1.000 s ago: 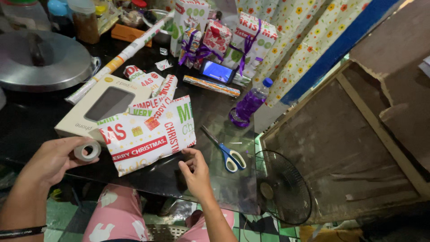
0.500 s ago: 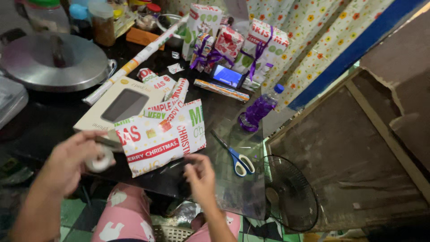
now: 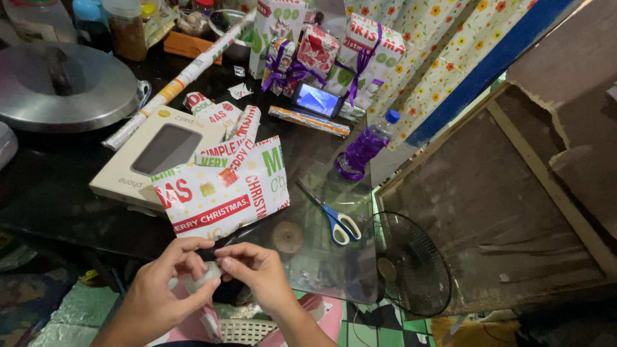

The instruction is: The person wraps a small rectangular box with Christmas-themed wrapping paper. They fold the paper around the box, apply clear tape to secure the edges, and use scissors to cut the tape. The wrapped gift is placed on the table among other wrapped items.

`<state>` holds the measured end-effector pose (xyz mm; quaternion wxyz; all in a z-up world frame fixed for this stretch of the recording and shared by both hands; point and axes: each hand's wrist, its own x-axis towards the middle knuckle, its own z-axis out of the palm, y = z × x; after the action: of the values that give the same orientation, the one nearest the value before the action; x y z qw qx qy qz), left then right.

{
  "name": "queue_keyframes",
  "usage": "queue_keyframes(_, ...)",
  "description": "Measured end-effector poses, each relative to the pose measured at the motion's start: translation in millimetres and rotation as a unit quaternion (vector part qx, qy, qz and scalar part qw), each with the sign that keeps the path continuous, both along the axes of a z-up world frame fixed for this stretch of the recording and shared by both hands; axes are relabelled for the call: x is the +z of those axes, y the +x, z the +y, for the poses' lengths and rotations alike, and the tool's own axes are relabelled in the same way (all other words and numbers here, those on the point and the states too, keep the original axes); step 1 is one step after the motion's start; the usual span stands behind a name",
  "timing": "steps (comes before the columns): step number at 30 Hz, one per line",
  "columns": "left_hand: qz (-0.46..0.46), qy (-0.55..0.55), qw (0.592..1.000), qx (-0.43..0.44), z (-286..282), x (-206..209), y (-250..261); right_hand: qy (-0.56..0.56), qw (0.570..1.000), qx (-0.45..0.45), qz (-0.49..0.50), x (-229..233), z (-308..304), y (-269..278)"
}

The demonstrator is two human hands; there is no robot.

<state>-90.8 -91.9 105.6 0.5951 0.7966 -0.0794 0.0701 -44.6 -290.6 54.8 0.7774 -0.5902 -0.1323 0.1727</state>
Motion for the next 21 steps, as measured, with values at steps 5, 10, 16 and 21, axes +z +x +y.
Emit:
queue_keyframes(5, -0.096, -0.020, 0.995, -0.023, -8.4, -6.6, 4.1, -0.081, 0.989, -0.088, -0.087, 17.2, -1.6, -3.6)
queue_keyframes(10, -0.142, -0.001, 0.990, -0.015, -18.3, -6.2, 8.6, -0.248, 0.804, -0.186, -0.508, 49.2, -6.3, -15.3)
queue_keyframes(16, -0.037, -0.066, 0.997, 0.026, -35.1, -3.2, 14.3, -0.232, 0.751, -0.146, -0.600, 59.1, -10.6, -16.1)
queue_keyframes(21, -0.080, -0.052, 0.995, 0.029, -43.5, 2.8, 16.6, -0.220, 0.701, -0.186, -0.653, 51.8, -19.3, -11.8)
